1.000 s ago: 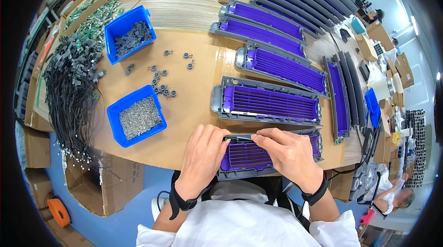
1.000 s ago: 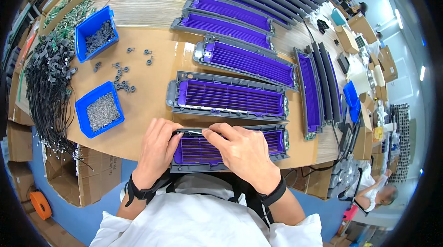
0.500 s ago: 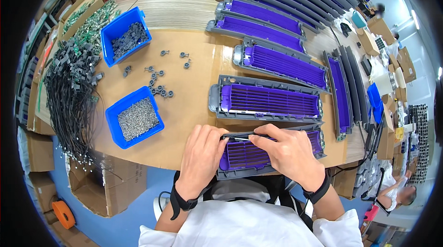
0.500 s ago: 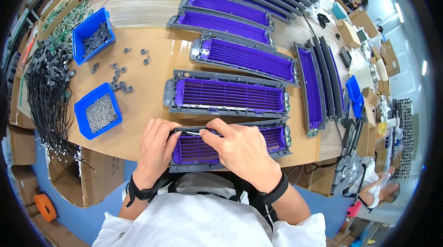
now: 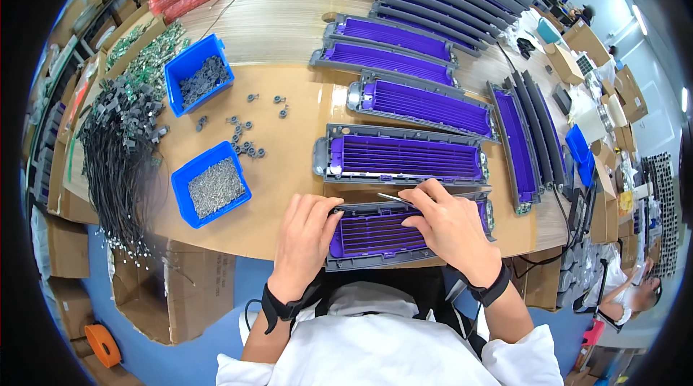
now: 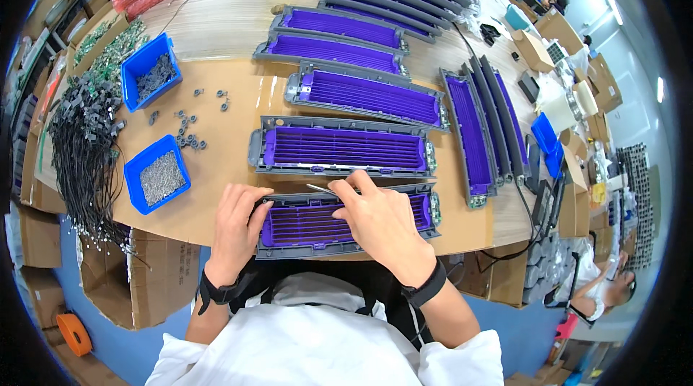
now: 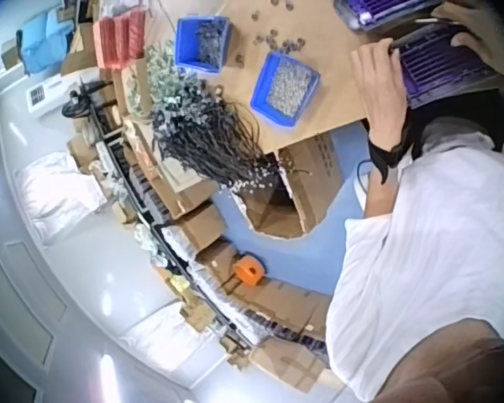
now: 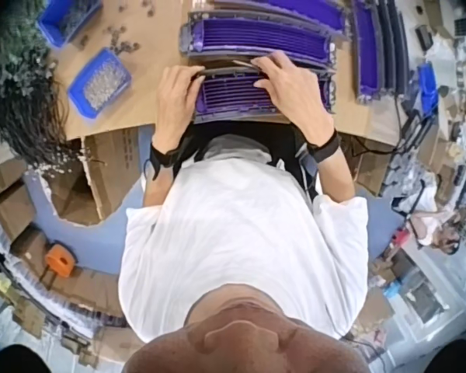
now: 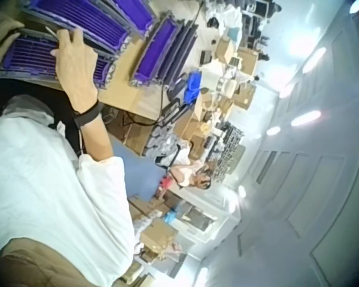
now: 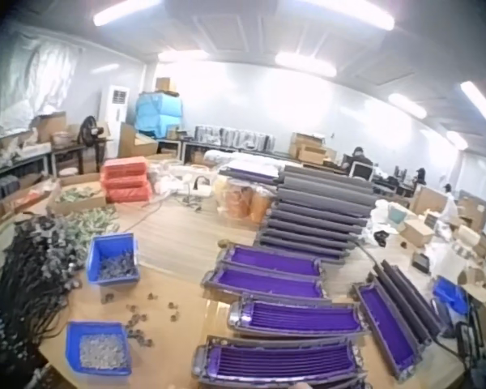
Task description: The person unpacks purple electronic components from a cardboard box and places them on a workbench. They then use a screwdriver to fasten screws into the components, working through a stack of units one by one. The person also handles small metal fasteners from blue bins and stacks the finished units.
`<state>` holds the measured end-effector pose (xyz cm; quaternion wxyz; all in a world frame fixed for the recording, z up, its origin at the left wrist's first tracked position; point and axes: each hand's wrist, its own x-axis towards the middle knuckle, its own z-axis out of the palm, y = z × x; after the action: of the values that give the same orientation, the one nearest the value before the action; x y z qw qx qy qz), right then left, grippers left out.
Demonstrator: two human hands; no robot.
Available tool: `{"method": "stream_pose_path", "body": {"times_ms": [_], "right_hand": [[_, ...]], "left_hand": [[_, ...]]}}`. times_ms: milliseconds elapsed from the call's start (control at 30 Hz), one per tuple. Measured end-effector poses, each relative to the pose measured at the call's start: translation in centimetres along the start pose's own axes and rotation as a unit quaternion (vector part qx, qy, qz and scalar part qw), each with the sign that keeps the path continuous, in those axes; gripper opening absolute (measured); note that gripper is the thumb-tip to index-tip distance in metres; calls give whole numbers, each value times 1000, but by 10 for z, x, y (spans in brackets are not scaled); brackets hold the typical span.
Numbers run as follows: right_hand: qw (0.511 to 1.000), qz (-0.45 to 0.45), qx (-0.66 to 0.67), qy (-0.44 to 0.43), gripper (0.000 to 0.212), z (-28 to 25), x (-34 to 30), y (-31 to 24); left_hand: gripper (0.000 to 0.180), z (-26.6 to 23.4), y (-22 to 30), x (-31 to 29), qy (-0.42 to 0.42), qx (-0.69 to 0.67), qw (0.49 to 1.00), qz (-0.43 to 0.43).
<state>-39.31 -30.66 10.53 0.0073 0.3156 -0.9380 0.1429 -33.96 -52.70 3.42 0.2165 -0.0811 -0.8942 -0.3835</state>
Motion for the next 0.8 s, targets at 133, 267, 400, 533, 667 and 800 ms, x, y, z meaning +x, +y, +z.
{"method": "stream_pose_path", "body": {"times_ms": [133, 267, 400, 533, 667, 800], "right_hand": [[1000, -14, 0, 24, 22, 3, -11, 14], [999, 24, 13, 18, 26, -28, -25, 16], [985, 116, 10, 130, 30, -67, -34, 62], [948, 279, -11, 154, 33, -103, -31, 140], [915, 385, -6, 121, 38, -108, -16, 218], [889, 435, -60, 129, 39, -93, 4, 245]], "left_hand": [[30, 1, 4, 4, -11, -22, 1000, -18], [32, -8, 4, -1, 20, -162, 978, -129], [30, -11, 17, 11, 31, -39, 996, -79], [38, -6, 28, 24, -57, 7, 997, -59], [41, -1, 30, 29, -122, 42, 991, -43], [42, -1, 24, 25, -128, 44, 990, -39]]}}
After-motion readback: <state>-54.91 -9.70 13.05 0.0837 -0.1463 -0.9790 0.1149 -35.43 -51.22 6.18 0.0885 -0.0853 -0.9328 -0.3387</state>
